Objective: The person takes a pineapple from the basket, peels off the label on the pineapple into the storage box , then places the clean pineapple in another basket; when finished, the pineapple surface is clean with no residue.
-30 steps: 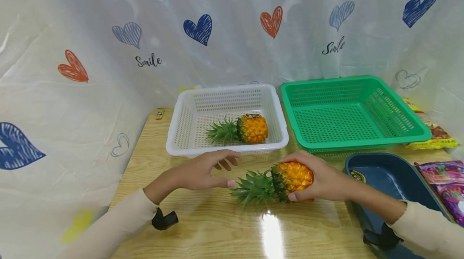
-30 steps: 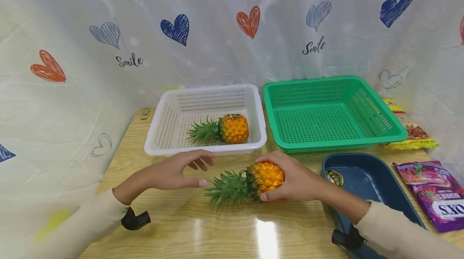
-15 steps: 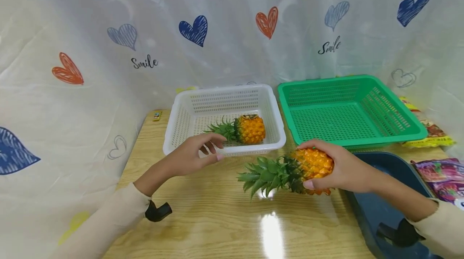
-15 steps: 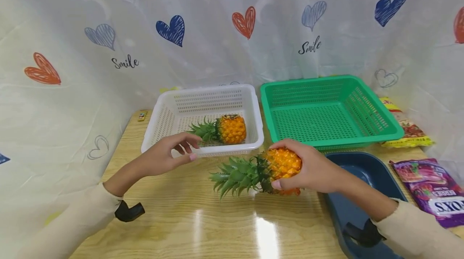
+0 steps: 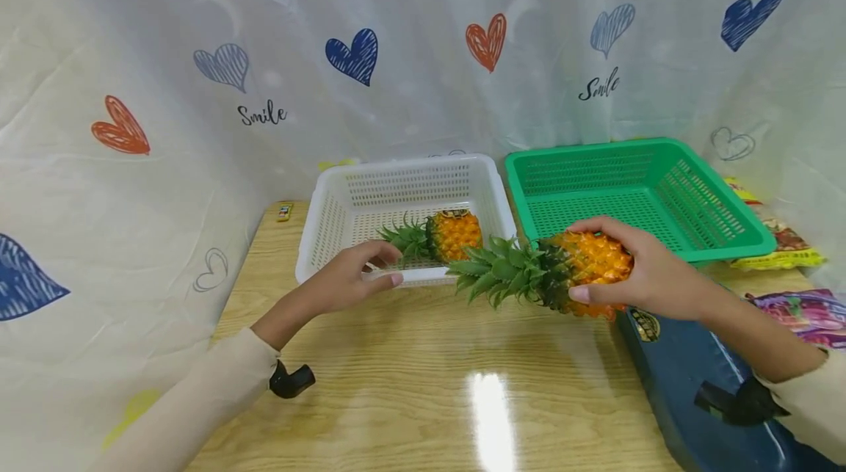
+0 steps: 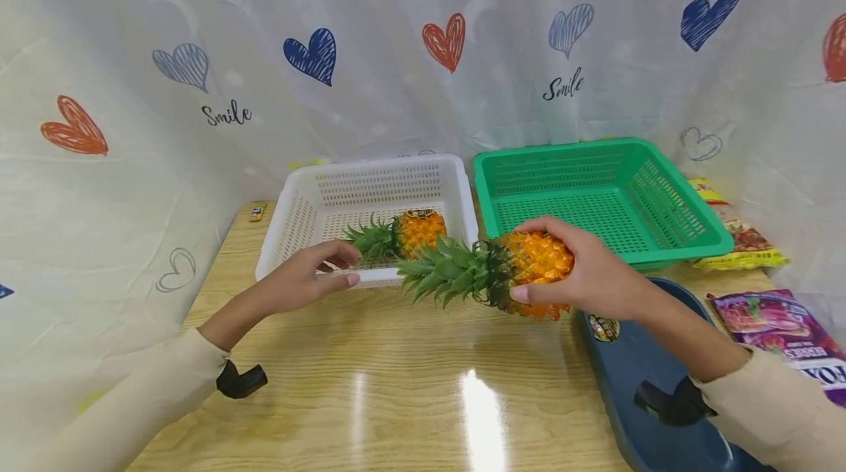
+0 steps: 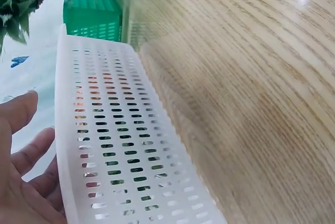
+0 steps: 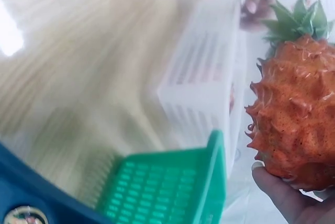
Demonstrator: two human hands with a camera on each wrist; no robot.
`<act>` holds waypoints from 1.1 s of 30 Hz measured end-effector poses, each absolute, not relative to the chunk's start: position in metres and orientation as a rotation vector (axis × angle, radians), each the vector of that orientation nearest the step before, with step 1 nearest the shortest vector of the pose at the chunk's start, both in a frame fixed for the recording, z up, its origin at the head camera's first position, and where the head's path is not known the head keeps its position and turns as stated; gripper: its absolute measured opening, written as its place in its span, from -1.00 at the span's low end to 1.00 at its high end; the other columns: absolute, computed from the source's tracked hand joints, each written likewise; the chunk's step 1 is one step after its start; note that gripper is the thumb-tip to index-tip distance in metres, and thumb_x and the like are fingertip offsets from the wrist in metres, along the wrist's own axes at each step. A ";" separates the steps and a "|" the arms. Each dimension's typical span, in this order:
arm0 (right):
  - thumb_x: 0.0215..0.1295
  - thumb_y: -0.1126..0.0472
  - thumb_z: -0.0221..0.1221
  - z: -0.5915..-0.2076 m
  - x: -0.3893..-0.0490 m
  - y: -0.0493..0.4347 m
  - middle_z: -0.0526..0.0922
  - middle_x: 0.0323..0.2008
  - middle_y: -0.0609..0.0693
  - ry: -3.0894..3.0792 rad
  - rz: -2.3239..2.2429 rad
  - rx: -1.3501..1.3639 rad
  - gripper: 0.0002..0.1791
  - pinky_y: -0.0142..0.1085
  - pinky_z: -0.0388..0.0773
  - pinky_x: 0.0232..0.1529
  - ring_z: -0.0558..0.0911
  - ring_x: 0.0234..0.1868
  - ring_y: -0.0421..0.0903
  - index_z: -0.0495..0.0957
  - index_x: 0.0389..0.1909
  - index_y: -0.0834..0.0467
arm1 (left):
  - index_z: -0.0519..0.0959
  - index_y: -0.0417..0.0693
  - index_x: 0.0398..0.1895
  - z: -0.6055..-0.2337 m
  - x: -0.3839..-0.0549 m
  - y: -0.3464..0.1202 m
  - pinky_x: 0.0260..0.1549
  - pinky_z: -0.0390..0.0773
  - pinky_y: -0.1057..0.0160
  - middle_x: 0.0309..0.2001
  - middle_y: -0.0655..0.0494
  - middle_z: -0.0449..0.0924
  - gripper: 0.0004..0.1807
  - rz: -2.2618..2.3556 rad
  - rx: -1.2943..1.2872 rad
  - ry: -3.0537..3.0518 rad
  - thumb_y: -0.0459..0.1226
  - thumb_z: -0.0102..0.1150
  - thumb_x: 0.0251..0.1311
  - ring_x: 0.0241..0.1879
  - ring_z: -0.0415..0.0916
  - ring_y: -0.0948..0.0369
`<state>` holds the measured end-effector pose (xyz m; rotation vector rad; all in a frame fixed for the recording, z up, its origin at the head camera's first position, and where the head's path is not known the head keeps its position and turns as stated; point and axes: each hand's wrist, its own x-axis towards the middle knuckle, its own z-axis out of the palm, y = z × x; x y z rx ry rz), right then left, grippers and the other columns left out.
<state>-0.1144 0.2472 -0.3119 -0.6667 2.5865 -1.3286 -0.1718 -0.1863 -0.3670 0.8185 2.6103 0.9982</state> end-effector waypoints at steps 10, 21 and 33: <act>0.24 0.14 0.39 -0.308 -0.144 0.266 0.51 -0.02 0.17 2.744 -1.207 -0.520 -0.22 -0.24 0.61 -0.37 0.63 -0.31 -0.07 0.26 0.43 0.04 | 0.58 0.12 0.08 -0.370 -0.173 -0.180 0.03 0.56 0.06 -0.03 0.22 0.63 -0.67 0.898 0.804 2.609 -0.02 0.27 0.33 -0.01 0.57 0.22; 0.27 0.11 0.37 -0.302 -0.177 0.281 0.52 0.01 0.17 2.811 -1.173 -0.411 -0.26 -0.28 0.61 -0.35 0.61 -0.28 -0.08 0.27 0.42 0.01 | 0.64 0.10 0.00 -0.370 -0.174 -0.177 -0.06 0.58 0.11 -0.13 0.25 0.66 -0.77 0.880 0.735 2.610 -0.14 0.31 0.31 -0.12 0.59 0.27; 0.29 0.09 0.36 -0.293 -0.215 0.299 0.48 0.06 0.21 2.743 -1.074 -0.414 -0.22 -0.21 0.65 -0.34 0.62 -0.23 -0.04 0.22 0.46 0.01 | 0.66 0.13 -0.02 -0.373 -0.175 -0.178 -0.09 0.58 0.14 -0.14 0.28 0.66 -0.79 0.892 0.739 2.616 -0.15 0.31 0.31 -0.14 0.58 0.30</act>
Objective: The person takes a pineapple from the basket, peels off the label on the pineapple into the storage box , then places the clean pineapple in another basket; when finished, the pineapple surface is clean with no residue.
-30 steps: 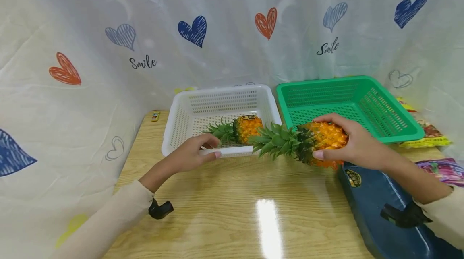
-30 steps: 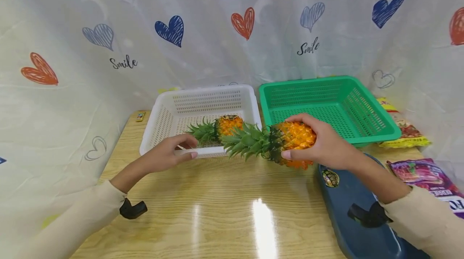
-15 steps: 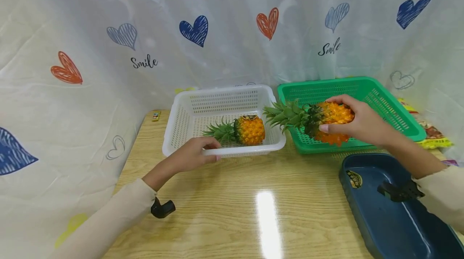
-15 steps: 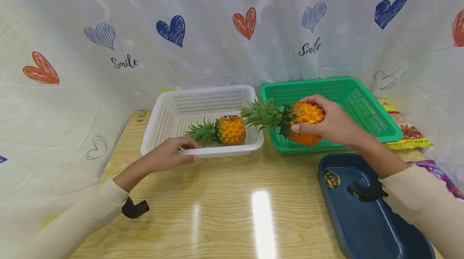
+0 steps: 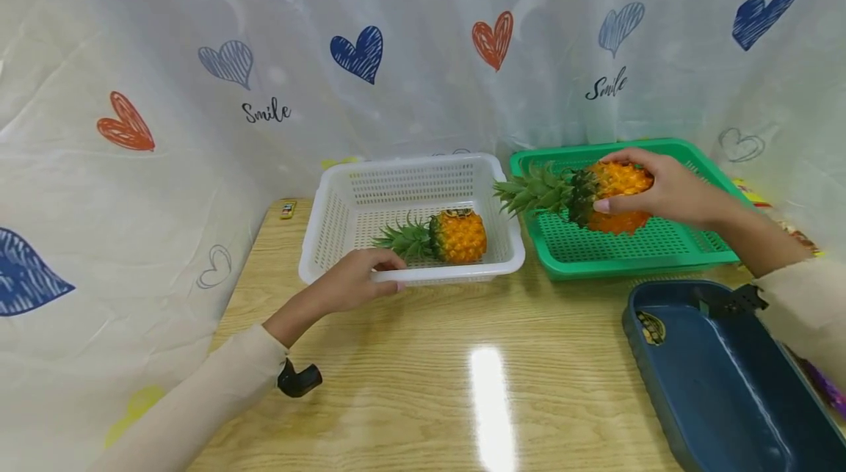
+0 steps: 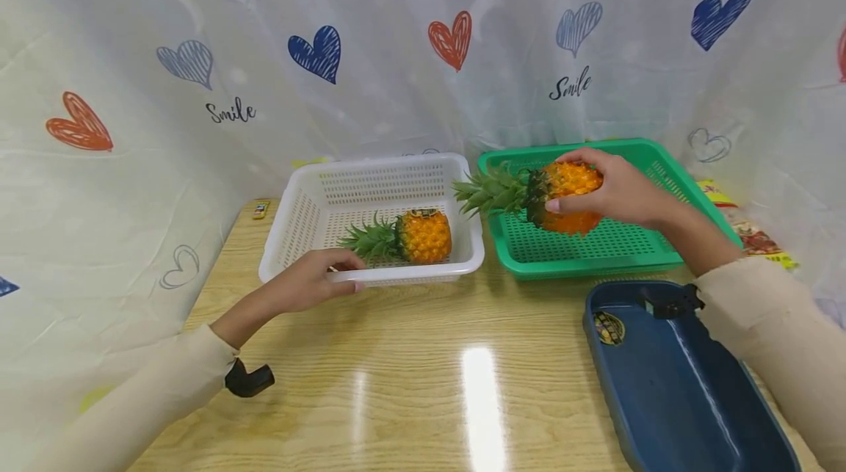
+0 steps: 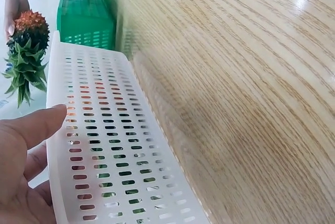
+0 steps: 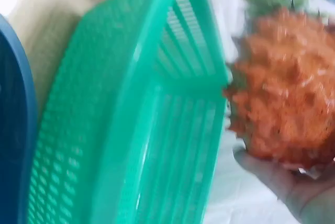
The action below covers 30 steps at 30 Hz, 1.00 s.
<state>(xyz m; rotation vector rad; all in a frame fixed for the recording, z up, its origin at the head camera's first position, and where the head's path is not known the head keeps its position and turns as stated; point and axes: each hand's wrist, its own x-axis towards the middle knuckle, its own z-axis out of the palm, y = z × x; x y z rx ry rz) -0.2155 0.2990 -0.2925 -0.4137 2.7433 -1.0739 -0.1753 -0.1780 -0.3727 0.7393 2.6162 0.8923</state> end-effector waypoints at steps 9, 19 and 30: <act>0.30 0.09 0.35 -0.296 -0.238 0.321 0.45 0.12 0.24 2.756 -0.990 -0.415 -0.27 -0.22 0.63 -0.34 0.60 -0.22 -0.11 0.28 0.44 0.01 | 0.66 0.11 -0.02 -0.372 -0.175 -0.177 -0.10 0.58 0.14 -0.14 0.27 0.67 -0.80 0.898 0.749 2.621 -0.18 0.31 0.32 -0.15 0.59 0.29; 0.35 0.01 0.29 -0.301 -0.264 0.347 0.40 0.20 0.30 2.743 -0.880 -0.339 -0.19 -0.21 0.60 -0.28 0.54 -0.07 0.01 0.16 0.52 0.07 | 0.66 0.14 -0.03 -0.373 -0.174 -0.179 -0.09 0.58 0.14 -0.14 0.29 0.66 -0.81 0.893 0.744 2.625 -0.16 0.31 0.31 -0.13 0.58 0.29; 0.37 -0.05 0.26 -0.312 -0.283 0.360 0.40 0.21 0.35 2.742 -0.852 -0.288 -0.13 -0.23 0.57 -0.23 0.55 -0.06 0.02 0.07 0.54 0.17 | 0.66 0.18 -0.03 -0.373 -0.173 -0.179 -0.02 0.58 0.11 -0.09 0.29 0.66 -0.80 0.887 0.735 2.628 -0.15 0.32 0.31 -0.05 0.58 0.27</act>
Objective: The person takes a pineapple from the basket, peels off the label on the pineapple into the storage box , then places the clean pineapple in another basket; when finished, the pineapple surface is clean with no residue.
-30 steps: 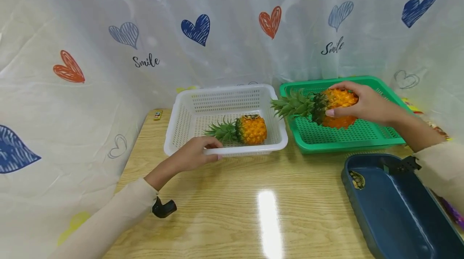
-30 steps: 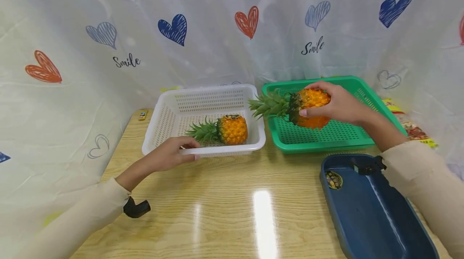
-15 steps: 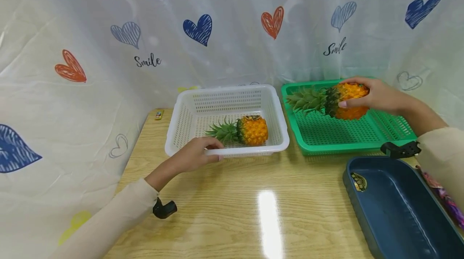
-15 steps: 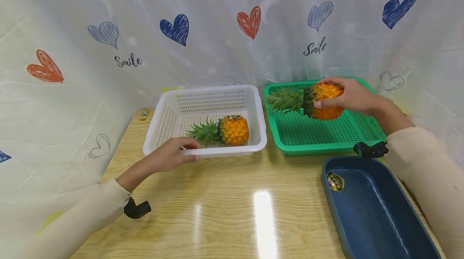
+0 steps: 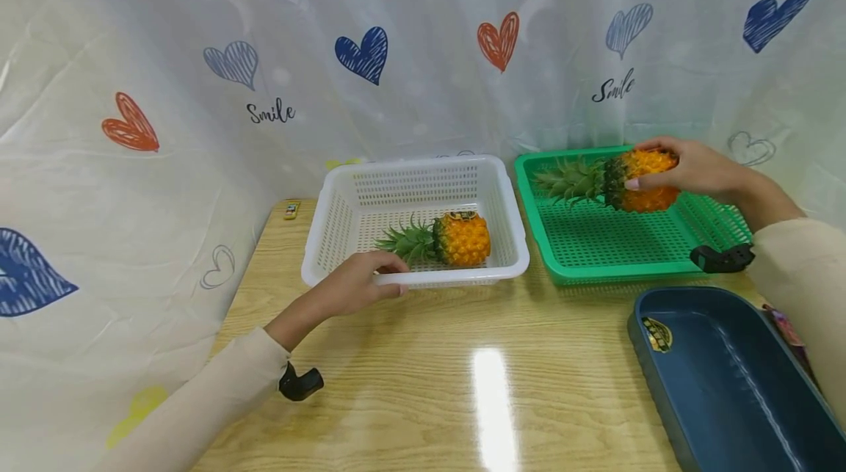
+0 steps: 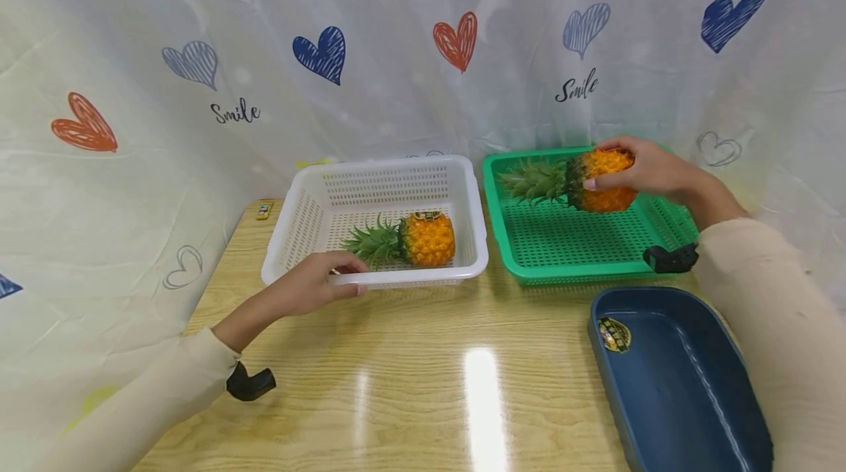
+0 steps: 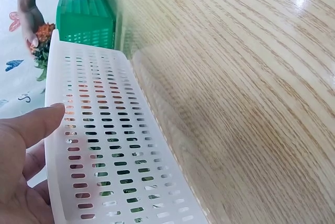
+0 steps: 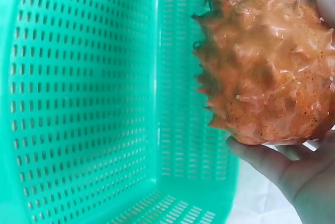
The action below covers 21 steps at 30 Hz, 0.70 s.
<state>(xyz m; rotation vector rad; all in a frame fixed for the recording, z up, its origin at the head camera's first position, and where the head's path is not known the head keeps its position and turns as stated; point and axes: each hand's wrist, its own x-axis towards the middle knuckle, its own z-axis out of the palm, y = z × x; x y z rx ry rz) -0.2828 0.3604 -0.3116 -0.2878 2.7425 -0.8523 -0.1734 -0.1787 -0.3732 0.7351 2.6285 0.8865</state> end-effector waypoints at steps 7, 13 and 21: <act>0.34 -0.03 0.30 -0.324 -0.290 0.365 0.39 0.19 0.36 2.727 -0.861 -0.279 -0.17 -0.16 0.59 -0.24 0.55 -0.02 0.13 0.16 0.47 0.19 | 0.66 0.18 -0.06 -0.374 -0.174 -0.178 -0.06 0.57 0.14 -0.13 0.30 0.65 -0.82 0.891 0.734 2.632 -0.17 0.32 0.30 -0.10 0.57 0.29; 0.31 -0.04 0.32 -0.332 -0.294 0.362 0.37 0.21 0.38 2.727 -0.846 -0.298 -0.17 -0.14 0.61 -0.25 0.55 0.02 0.21 0.19 0.46 0.19 | 0.65 0.17 -0.05 -0.375 -0.174 -0.178 -0.05 0.57 0.13 -0.11 0.30 0.65 -0.81 0.881 0.728 2.640 -0.15 0.33 0.30 -0.08 0.57 0.28; 0.28 -0.03 0.36 -0.336 -0.299 0.356 0.37 0.20 0.38 2.703 -0.854 -0.303 -0.11 -0.09 0.62 -0.24 0.56 -0.01 0.20 0.15 0.47 0.25 | 0.64 0.18 -0.04 -0.376 -0.174 -0.179 -0.05 0.57 0.14 -0.11 0.30 0.65 -0.81 0.869 0.724 2.643 -0.13 0.32 0.31 -0.08 0.57 0.29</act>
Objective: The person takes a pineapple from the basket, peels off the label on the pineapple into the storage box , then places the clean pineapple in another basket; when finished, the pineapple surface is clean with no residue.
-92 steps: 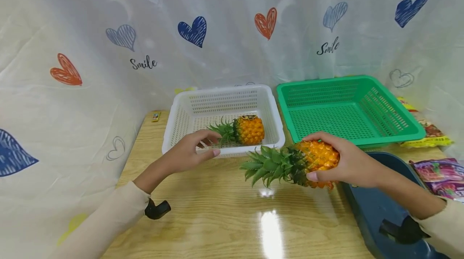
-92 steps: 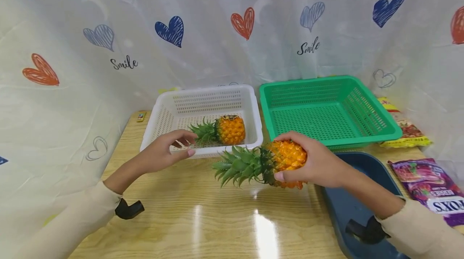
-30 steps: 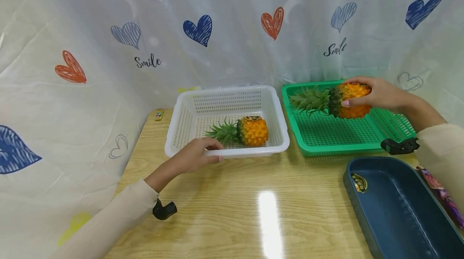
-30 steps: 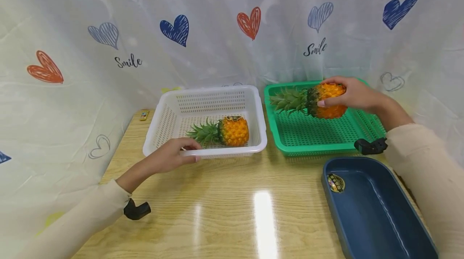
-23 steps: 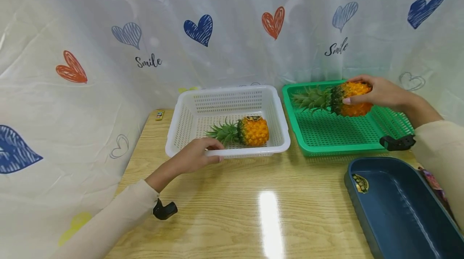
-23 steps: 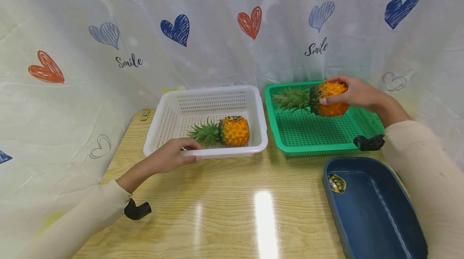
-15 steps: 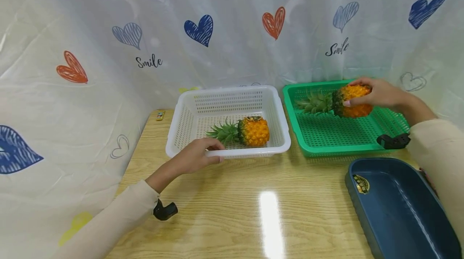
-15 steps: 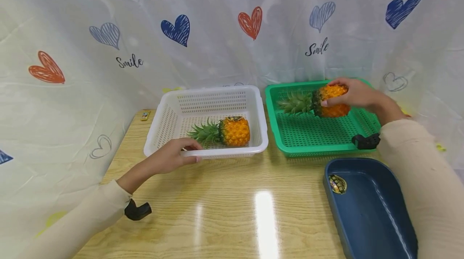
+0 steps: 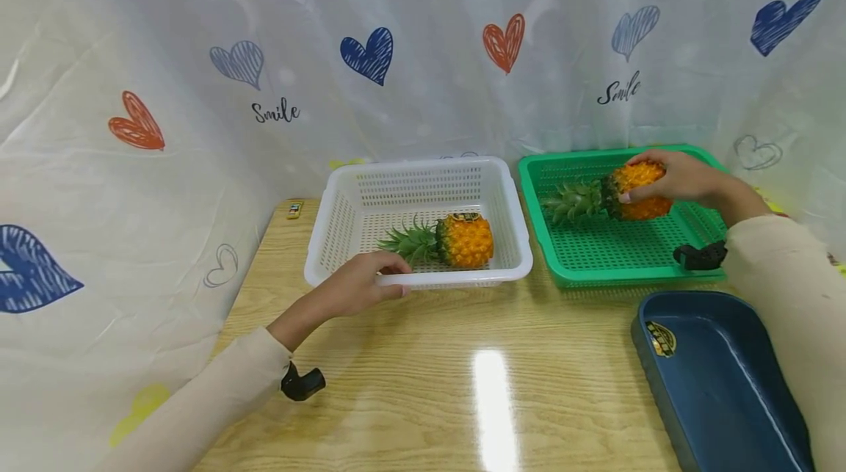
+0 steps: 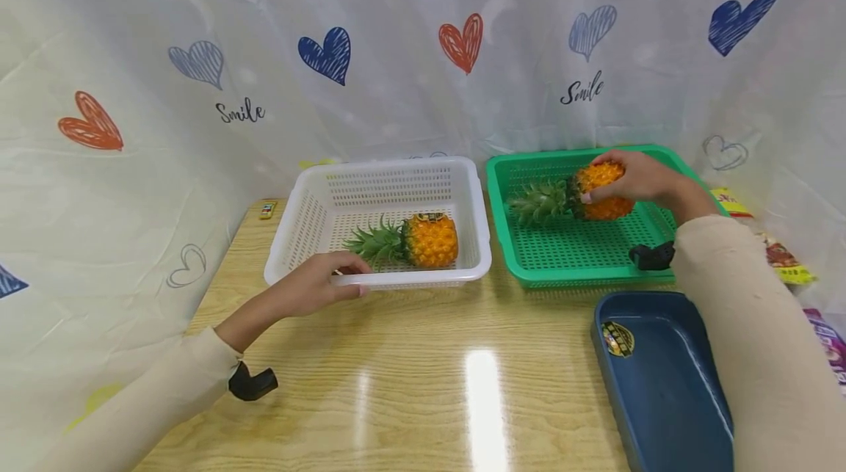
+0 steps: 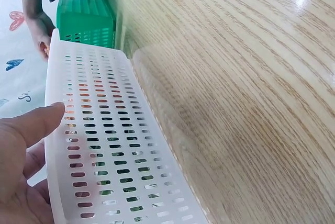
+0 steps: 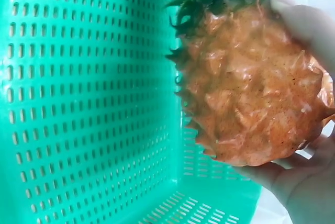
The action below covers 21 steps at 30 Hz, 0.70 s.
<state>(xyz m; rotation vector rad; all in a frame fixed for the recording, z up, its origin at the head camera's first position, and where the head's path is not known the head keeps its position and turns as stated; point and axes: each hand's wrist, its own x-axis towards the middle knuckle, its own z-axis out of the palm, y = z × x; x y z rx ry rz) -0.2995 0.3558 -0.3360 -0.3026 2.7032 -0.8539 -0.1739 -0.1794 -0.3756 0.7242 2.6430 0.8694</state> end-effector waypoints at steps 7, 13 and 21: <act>0.27 -0.12 0.34 -0.340 -0.303 0.358 0.32 0.24 0.46 2.710 -0.773 -0.266 -0.05 0.03 0.61 -0.18 0.52 0.05 0.31 0.12 0.47 0.29 | 0.64 0.18 -0.03 -0.375 -0.175 -0.180 -0.05 0.57 0.14 -0.10 0.30 0.65 -0.80 0.866 0.735 2.636 -0.10 0.31 0.32 -0.08 0.57 0.29; 0.27 -0.17 0.32 -0.342 -0.304 0.363 0.12 0.38 0.53 2.719 -0.627 -0.279 -0.01 0.34 0.42 0.02 0.27 0.24 0.53 0.11 0.46 0.34 | 0.64 0.18 -0.03 -0.375 -0.174 -0.180 -0.07 0.57 0.15 -0.11 0.31 0.65 -0.80 0.862 0.744 2.631 -0.10 0.30 0.32 -0.10 0.57 0.30; 0.25 -0.16 0.35 -0.348 -0.306 0.368 0.08 0.39 0.54 2.732 -0.568 -0.323 0.01 0.40 0.34 0.08 0.22 0.27 0.55 0.11 0.46 0.35 | 0.64 0.16 -0.03 -0.373 -0.174 -0.179 -0.08 0.57 0.16 -0.13 0.30 0.64 -0.81 0.866 0.732 2.625 -0.12 0.29 0.33 -0.12 0.57 0.30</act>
